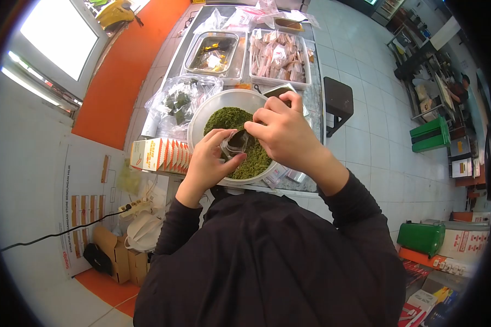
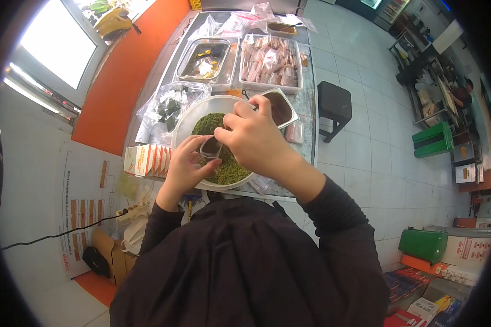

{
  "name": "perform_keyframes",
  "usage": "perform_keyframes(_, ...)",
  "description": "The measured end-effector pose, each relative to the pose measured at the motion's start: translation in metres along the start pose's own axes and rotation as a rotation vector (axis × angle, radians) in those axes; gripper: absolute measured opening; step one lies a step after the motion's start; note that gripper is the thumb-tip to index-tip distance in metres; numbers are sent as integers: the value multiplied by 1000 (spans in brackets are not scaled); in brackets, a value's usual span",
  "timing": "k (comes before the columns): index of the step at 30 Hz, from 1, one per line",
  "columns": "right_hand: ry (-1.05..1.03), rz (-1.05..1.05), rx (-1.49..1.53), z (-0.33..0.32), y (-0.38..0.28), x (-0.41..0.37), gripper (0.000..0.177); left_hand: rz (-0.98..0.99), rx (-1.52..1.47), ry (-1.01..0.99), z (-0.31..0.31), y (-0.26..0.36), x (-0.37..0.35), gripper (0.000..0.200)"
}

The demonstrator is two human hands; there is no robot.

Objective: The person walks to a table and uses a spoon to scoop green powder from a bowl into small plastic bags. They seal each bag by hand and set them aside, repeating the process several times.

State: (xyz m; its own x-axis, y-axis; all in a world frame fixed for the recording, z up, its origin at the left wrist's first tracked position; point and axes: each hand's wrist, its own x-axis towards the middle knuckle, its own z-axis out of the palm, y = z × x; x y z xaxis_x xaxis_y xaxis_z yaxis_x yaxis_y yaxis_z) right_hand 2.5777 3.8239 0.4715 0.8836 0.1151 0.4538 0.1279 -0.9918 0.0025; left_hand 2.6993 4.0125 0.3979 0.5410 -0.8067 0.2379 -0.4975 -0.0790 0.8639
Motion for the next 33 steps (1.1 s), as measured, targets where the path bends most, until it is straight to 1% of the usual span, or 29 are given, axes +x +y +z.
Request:
perform_keyframes(1, 101, -13, -5, -1, -3, -1, 13, -5, -12, 15, -1, 4, 0, 52)
perform_keyframes(2, 133, 38, 0, -4, -2, -4, 17, -18, -33, 40, -2, 3, -1, 51)
perform_keyframes(5, 208, 175, -30, -7, 4, -14, 22, -58, -114, 118, -6, -3, -6, 48)
perform_keyframes(6, 108, 216, 10, -5, 3, -18, 23, -73, -150, 145, -6, -4, -7, 47)
perform_keyframes(7, 79, 211, 89, 0, -1, -22, 21, -89, -187, 169, -5, -4, -8, 47)
perform_keyframes(8, 49, 208, 168, 9, -8, -25, 19, -103, -213, 150, -5, -2, -9, 48)
perform_keyframes(9, 22, 205, 247, 16, -15, -26, 16, -85, -329, 141, 0, -2, -8, 49)
perform_keyframes(11, 39, 177, 455, 25, -27, -25, 13, -49, -561, 121, 12, 5, -5, 51)
perform_keyframes(12, 45, 161, 559, 28, -31, -23, 13, -91, -590, 46, 8, 9, -9, 43)
perform_keyframes(14, 66, 297, 774, 27, -32, -19, 14, -159, -735, 77, 6, 11, -7, 40)
perform_keyframes(16, 92, 423, 970, 19, -32, -14, 16, -161, -782, 82, 4, 10, -5, 32)
perform_keyframes(19, 48, 489, 1086, 13, -30, -15, 12, -218, -881, 54, -1, 10, -6, 23)
perform_keyframes(22, 112, 459, 1068, 11, -31, -13, 12, -158, -764, 197, 11, 6, -4, 14)
perform_keyframes(25, 171, 535, 1218, 24, -28, -14, 13, -144, -754, 156, 8, 13, -5, 14)
perform_keyframes(28, 133, 564, 1304, 25, -23, -15, 12, -176, -773, 167, 6, 28, -1, 13)
perform_keyframes(31, 106, 564, 1260, 20, -20, -15, 12, -190, -840, 167, 4, 25, -1, 11)
perform_keyframes(33, 143, 495, 1171, 19, -22, -11, 13, -135, -815, 148, 2, 22, 0, 8)
